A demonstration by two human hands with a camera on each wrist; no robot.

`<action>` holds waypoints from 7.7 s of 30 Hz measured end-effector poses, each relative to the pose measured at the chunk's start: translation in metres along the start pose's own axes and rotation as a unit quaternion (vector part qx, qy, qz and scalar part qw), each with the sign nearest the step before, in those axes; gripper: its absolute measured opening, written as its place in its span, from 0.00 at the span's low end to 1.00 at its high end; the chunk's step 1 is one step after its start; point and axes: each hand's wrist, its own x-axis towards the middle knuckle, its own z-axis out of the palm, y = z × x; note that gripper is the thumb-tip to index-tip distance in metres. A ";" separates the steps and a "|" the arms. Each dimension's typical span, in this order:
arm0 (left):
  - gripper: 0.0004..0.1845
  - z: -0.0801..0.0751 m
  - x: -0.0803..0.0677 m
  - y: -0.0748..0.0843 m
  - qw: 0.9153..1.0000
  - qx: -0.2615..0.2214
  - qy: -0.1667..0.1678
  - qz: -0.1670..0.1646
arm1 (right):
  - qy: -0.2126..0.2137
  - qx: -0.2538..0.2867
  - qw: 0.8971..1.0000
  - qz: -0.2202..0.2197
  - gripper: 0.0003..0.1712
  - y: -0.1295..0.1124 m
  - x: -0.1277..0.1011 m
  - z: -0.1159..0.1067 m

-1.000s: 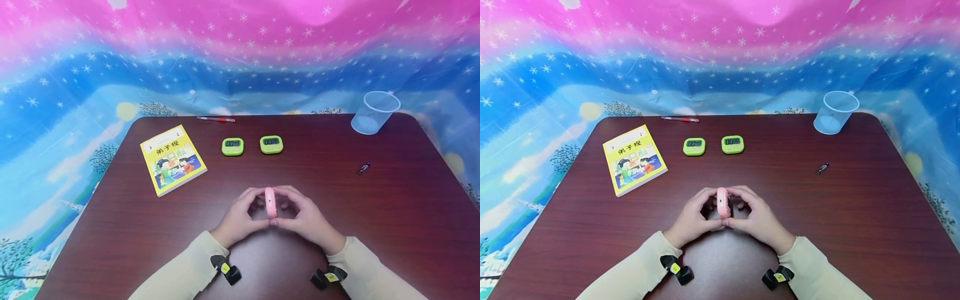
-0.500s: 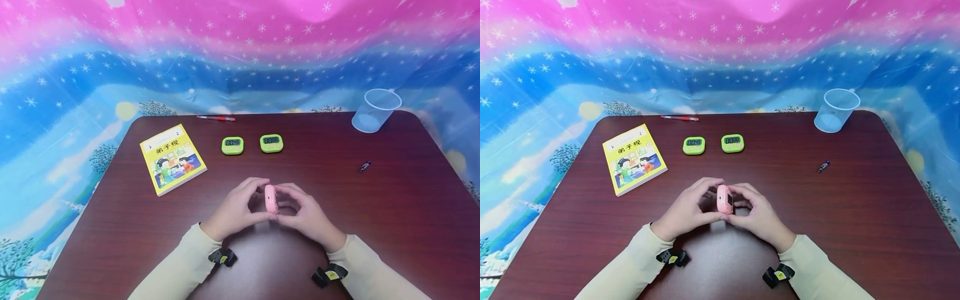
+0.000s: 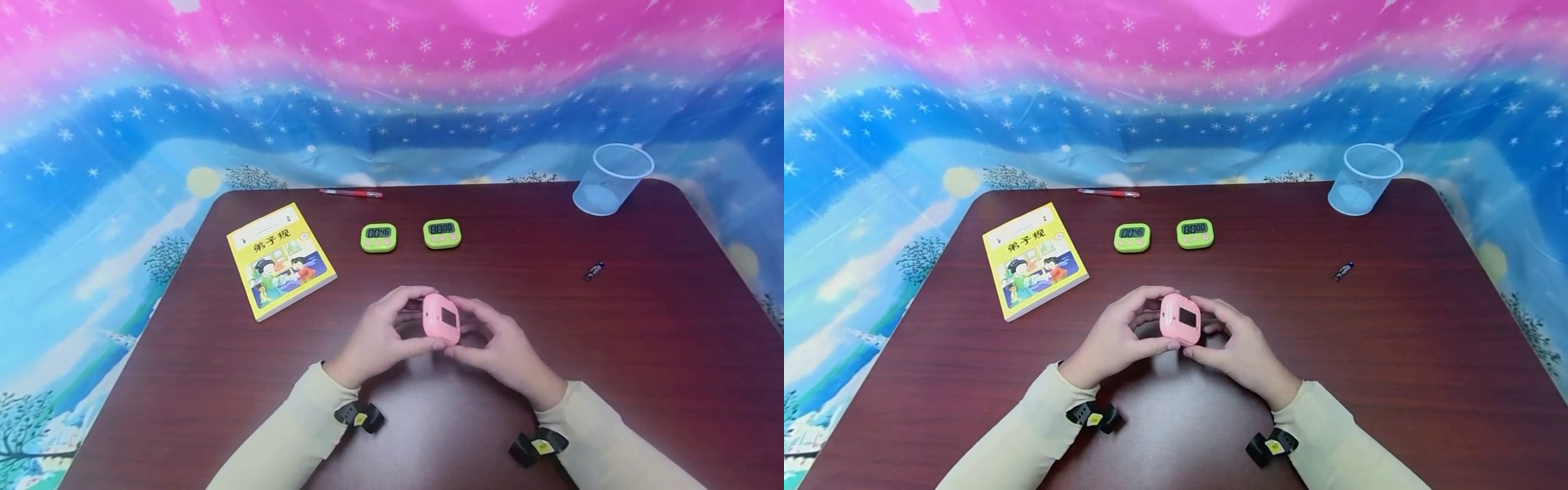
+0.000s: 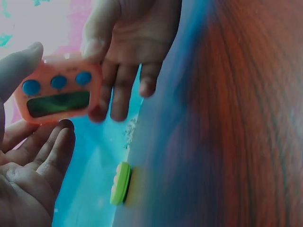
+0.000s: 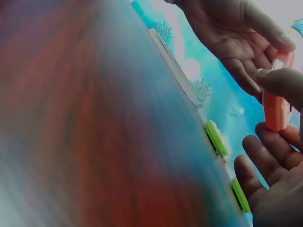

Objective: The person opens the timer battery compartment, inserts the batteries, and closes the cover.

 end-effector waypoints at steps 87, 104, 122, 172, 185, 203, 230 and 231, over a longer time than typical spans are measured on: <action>0.36 0.026 -0.012 -0.020 0.995 -0.071 0.018 -0.065 | 0.087 0.183 0.975 0.090 0.24 -0.005 -0.003 0.003; 0.27 0.050 -0.013 -0.023 0.972 -0.185 0.056 -0.133 | 0.115 0.240 0.957 0.118 0.24 -0.011 -0.003 0.025; 0.13 0.076 -0.009 -0.013 0.949 -0.243 0.133 -0.148 | 0.197 0.156 0.961 0.112 0.15 -0.016 -0.002 0.042; 0.31 0.068 -0.007 -0.016 0.957 -0.263 0.050 -0.113 | 0.208 0.119 0.970 0.034 0.08 -0.006 0.003 0.014; 0.45 0.043 -0.011 -0.029 0.950 -0.294 0.020 -0.102 | 0.179 0.085 0.975 0.104 0.17 -0.003 0.009 -0.024; 0.43 0.033 -0.010 -0.029 0.944 -0.294 0.031 -0.145 | 0.084 -0.167 0.971 0.152 0.18 0.023 0.010 -0.066; 0.42 0.034 -0.010 -0.028 0.950 -0.281 0.031 -0.135 | 0.045 -0.260 0.955 0.137 0.12 0.032 0.014 -0.078; 0.42 0.034 -0.010 -0.029 0.949 -0.282 0.031 -0.134 | 0.050 -0.256 0.955 0.137 0.12 0.033 0.013 -0.079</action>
